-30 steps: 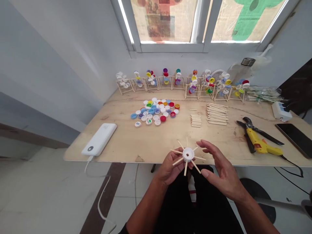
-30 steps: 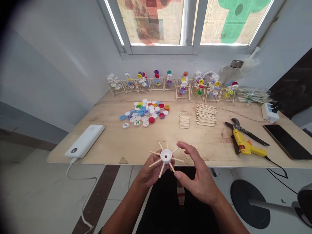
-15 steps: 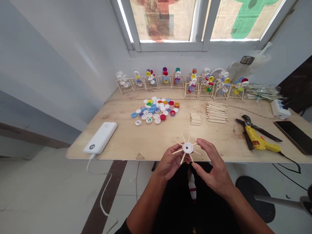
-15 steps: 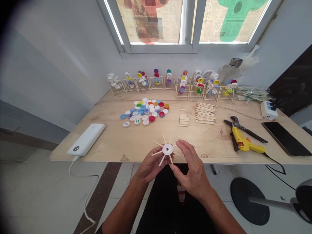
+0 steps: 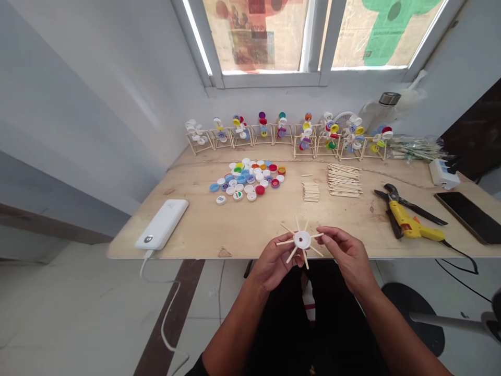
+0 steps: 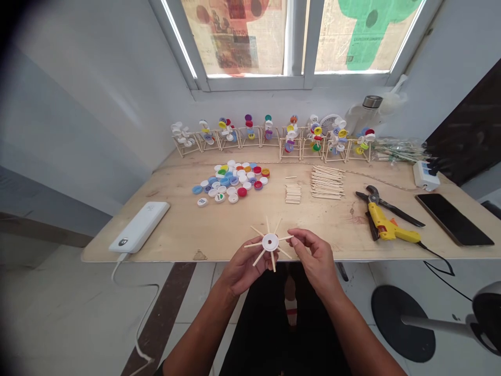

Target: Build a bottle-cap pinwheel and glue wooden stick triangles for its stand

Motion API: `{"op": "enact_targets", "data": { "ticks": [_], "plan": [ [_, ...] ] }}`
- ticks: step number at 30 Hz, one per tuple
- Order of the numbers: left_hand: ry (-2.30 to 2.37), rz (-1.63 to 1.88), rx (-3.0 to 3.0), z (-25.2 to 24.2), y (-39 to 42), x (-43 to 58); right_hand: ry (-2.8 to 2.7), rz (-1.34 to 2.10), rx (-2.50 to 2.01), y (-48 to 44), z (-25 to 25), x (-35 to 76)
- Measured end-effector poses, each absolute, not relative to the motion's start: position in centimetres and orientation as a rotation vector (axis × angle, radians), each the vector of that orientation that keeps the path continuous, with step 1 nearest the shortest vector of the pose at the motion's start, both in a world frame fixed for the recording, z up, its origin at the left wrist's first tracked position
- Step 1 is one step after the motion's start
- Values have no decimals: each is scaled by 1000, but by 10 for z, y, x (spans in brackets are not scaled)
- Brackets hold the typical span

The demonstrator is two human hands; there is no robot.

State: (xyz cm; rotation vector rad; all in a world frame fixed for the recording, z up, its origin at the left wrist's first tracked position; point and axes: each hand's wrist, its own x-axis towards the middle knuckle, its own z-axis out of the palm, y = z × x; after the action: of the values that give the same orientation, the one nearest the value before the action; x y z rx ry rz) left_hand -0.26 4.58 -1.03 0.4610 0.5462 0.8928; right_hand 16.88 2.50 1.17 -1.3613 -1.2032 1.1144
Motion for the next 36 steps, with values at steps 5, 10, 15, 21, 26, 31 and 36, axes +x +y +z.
{"op": "enact_targets", "data": {
  "ticks": [5,10,15,21,26,31,36],
  "plan": [
    [580,910,501,-10,46,-5,-969,1257,-1303,29,4,166],
    [683,977,513,-9,44,-12,-869,1264,-1282,35,-3,162],
    [822,1057,556,-8,42,-20,-851,1242,-1307,41,-7,159],
    [1015,1160,700,-15,46,-19,-1044,1130,-1349,48,-17,157],
    [1212,1234,913,-24,52,-21,-1377,917,-1414,54,-28,160],
    [1402,1194,1349,-30,57,-28,-1650,700,-1431,60,-29,162],
    [1583,1153,1784,-35,57,-30,-1836,486,-1505,62,-33,161]
  ]
}}
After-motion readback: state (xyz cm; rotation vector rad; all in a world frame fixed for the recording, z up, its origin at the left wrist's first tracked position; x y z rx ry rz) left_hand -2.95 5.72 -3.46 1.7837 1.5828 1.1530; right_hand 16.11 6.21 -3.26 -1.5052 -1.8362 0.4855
